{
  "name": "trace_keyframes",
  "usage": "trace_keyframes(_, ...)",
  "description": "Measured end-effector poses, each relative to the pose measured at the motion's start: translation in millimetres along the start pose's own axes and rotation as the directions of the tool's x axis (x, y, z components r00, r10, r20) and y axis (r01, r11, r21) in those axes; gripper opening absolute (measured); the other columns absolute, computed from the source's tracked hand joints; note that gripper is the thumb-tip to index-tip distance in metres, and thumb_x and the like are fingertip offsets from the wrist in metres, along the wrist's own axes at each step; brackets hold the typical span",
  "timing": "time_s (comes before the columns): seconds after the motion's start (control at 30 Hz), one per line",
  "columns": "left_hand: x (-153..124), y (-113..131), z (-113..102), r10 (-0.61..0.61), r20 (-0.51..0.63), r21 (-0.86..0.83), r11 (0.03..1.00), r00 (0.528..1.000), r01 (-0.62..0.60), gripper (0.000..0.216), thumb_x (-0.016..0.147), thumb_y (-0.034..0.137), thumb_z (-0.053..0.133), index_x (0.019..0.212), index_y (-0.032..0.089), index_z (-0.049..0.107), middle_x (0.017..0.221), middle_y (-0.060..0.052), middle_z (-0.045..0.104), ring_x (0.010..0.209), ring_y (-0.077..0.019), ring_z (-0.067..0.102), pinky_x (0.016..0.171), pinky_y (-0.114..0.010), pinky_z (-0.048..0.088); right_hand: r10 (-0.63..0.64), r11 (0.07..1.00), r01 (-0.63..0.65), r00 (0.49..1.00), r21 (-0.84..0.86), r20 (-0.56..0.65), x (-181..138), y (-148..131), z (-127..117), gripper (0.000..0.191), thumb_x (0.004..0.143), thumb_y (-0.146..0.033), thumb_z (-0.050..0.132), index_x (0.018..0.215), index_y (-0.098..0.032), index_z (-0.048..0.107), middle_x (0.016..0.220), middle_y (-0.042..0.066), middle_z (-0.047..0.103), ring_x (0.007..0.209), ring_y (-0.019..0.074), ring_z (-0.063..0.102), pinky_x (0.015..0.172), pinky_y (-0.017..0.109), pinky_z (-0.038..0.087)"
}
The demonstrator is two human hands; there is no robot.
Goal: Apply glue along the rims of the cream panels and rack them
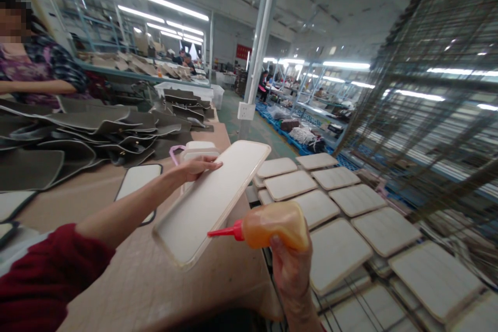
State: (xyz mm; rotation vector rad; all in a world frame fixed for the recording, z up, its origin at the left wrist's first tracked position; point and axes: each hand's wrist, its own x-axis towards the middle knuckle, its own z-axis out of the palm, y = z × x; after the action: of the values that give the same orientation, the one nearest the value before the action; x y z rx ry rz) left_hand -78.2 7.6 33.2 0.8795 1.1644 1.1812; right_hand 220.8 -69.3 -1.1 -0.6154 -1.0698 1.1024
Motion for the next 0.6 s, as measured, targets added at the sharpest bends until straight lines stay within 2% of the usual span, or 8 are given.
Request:
trace_keyframes(0.2,2,4,-2,0.003,-0.005,0.006,1.000,1.000,-0.003,0.058,0.032,0.039,0.096,0.078,0.013,0.071,0.072,-0.007,0.075,0.061,-0.0213,0.067,0.062,-0.035,0.055,0.094,0.992,-0.087,0.993,0.096,-0.065,-2,2,2,0.039,0.055,-0.028,0.089,0.091,-0.027,0.074,0.083,0.001,0.077,0.075,0.0191,0.071,0.069,0.029,0.059)
trace_keyframes(0.37,7,4,-6,0.031,-0.060,0.014,0.999,0.998,-0.030,0.059,0.027,0.042,0.095,0.072,0.013,0.069,0.065,-0.005,0.073,0.058,-0.0203,0.065,0.060,-0.034,0.054,0.197,0.968,-0.181,0.977,0.172,-0.083,-12,7,2,0.039,0.049,-0.022,0.091,0.085,-0.026,0.075,0.078,-0.001,0.076,0.070,0.0179,0.072,0.066,0.025,0.060)
trace_keyframes(0.47,8,4,-7,0.077,-0.110,0.018,0.997,0.991,-0.076,0.058,0.026,0.041,0.095,0.070,0.015,0.068,0.062,-0.002,0.071,0.056,-0.0176,0.062,0.057,-0.031,0.052,0.302,0.933,-0.277,0.950,0.228,-0.083,-24,6,6,0.041,0.050,-0.023,0.092,0.087,-0.025,0.076,0.080,0.000,0.077,0.069,0.0173,0.072,0.065,0.024,0.060)
trace_keyframes(0.6,6,4,-6,0.136,-0.163,0.022,0.991,0.977,-0.134,0.055,0.027,0.040,0.094,0.070,0.016,0.069,0.061,0.001,0.070,0.055,-0.0163,0.062,0.057,-0.028,0.051,0.444,0.846,-0.356,0.883,0.396,-0.155,-21,-7,12,0.044,0.051,-0.039,0.092,0.090,-0.025,0.076,0.084,0.001,0.079,0.071,0.0187,0.074,0.066,0.027,0.063)
